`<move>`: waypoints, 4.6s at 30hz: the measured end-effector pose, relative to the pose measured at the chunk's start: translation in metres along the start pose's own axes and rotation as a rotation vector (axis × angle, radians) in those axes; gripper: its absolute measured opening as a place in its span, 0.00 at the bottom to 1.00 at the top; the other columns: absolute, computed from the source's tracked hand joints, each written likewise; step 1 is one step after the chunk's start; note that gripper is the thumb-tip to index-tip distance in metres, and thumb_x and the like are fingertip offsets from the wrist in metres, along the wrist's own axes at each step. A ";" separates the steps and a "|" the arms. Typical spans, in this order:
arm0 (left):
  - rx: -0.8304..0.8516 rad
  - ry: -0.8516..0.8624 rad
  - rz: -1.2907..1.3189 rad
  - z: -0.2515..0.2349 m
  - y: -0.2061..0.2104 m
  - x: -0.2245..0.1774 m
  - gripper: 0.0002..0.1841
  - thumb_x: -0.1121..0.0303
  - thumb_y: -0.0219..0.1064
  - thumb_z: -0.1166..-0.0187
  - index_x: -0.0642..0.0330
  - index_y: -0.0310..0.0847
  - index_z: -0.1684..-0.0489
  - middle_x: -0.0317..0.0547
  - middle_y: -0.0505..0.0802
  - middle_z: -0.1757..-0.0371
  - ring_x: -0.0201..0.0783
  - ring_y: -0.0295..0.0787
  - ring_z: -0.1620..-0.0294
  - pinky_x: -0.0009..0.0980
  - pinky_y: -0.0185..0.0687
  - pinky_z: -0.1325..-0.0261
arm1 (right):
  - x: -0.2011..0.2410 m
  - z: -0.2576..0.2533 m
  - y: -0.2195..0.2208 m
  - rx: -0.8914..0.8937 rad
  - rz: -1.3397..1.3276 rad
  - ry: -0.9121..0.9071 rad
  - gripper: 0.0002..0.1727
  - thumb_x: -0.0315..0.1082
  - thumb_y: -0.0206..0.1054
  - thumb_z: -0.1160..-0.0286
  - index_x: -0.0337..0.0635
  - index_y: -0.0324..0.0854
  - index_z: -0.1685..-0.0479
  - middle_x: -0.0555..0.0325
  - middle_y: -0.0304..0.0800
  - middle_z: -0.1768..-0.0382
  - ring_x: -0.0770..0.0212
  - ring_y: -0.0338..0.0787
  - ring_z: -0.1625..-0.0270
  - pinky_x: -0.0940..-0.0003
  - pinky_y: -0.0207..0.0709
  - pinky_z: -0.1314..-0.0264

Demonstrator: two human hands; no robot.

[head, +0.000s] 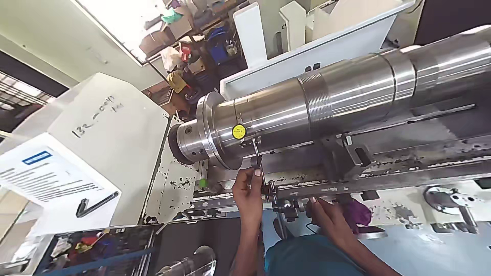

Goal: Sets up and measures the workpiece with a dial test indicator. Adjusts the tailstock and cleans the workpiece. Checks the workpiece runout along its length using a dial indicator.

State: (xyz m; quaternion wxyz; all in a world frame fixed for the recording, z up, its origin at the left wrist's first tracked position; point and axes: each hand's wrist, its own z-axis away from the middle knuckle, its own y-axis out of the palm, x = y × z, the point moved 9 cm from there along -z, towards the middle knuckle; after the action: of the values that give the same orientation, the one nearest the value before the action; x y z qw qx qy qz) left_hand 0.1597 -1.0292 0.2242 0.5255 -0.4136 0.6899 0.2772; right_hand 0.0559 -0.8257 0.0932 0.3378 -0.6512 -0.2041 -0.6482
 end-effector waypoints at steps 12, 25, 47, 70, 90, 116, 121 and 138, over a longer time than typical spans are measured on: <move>-0.093 0.085 0.011 -0.005 0.000 -0.004 0.01 0.81 0.68 0.29 0.66 0.84 0.67 0.39 0.87 0.73 0.28 0.83 0.71 0.22 0.81 0.64 | -0.006 0.000 0.003 0.012 0.028 0.019 0.28 0.51 0.44 0.07 0.43 0.84 0.65 0.68 0.83 0.78 0.76 0.80 0.79 0.76 0.76 0.75; -0.061 0.135 -0.170 -0.003 0.001 -0.012 0.05 0.75 0.65 0.24 0.67 0.84 0.67 0.37 0.85 0.71 0.25 0.80 0.71 0.19 0.78 0.66 | -0.007 -0.001 0.006 0.023 0.061 0.019 0.29 0.52 0.44 0.08 0.43 0.85 0.64 0.67 0.86 0.76 0.75 0.82 0.78 0.74 0.78 0.73; -0.126 0.160 -0.104 0.001 0.002 -0.009 0.02 0.77 0.68 0.27 0.67 0.84 0.64 0.37 0.85 0.72 0.25 0.81 0.72 0.20 0.80 0.66 | -0.005 0.001 0.006 0.037 0.045 0.011 0.27 0.50 0.46 0.08 0.43 0.84 0.65 0.68 0.85 0.77 0.77 0.82 0.77 0.78 0.78 0.73; -0.137 0.205 -0.124 0.002 0.001 -0.011 0.03 0.78 0.70 0.29 0.69 0.86 0.64 0.38 0.86 0.72 0.26 0.82 0.73 0.20 0.81 0.68 | -0.007 0.004 0.008 0.043 0.034 0.043 0.27 0.50 0.45 0.08 0.44 0.83 0.65 0.68 0.84 0.77 0.76 0.83 0.76 0.77 0.79 0.72; -0.199 0.198 -0.085 0.003 -0.002 -0.010 0.03 0.79 0.73 0.34 0.67 0.88 0.66 0.37 0.85 0.73 0.26 0.80 0.74 0.19 0.79 0.70 | -0.006 0.005 0.006 0.022 0.035 0.053 0.25 0.46 0.46 0.09 0.44 0.84 0.67 0.70 0.84 0.77 0.78 0.82 0.78 0.79 0.78 0.75; -0.191 0.129 -0.007 0.008 -0.006 0.001 0.09 0.75 0.76 0.33 0.69 0.89 0.59 0.38 0.86 0.70 0.27 0.83 0.71 0.21 0.83 0.65 | -0.007 0.003 0.010 0.036 0.035 0.049 0.25 0.47 0.46 0.08 0.45 0.84 0.68 0.70 0.84 0.78 0.78 0.81 0.79 0.80 0.77 0.76; -0.181 0.143 0.000 0.010 -0.011 0.004 0.11 0.74 0.76 0.32 0.69 0.88 0.54 0.40 0.87 0.66 0.29 0.83 0.67 0.23 0.84 0.61 | -0.006 0.003 0.010 0.044 0.037 0.050 0.25 0.48 0.46 0.08 0.44 0.84 0.65 0.70 0.85 0.77 0.77 0.82 0.78 0.79 0.79 0.74; -0.183 0.175 -0.130 0.003 -0.004 -0.009 0.05 0.77 0.74 0.33 0.64 0.85 0.64 0.39 0.88 0.69 0.29 0.85 0.68 0.25 0.85 0.60 | -0.009 0.005 0.008 0.060 0.044 0.070 0.26 0.49 0.46 0.09 0.44 0.84 0.66 0.69 0.85 0.77 0.76 0.83 0.77 0.78 0.80 0.73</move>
State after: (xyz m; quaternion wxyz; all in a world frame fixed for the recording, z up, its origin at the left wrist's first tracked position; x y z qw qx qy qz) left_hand 0.1658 -1.0263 0.2320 0.4401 -0.5262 0.6768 0.2672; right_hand 0.0643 -0.8258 0.0831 0.3783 -0.6219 -0.1970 -0.6567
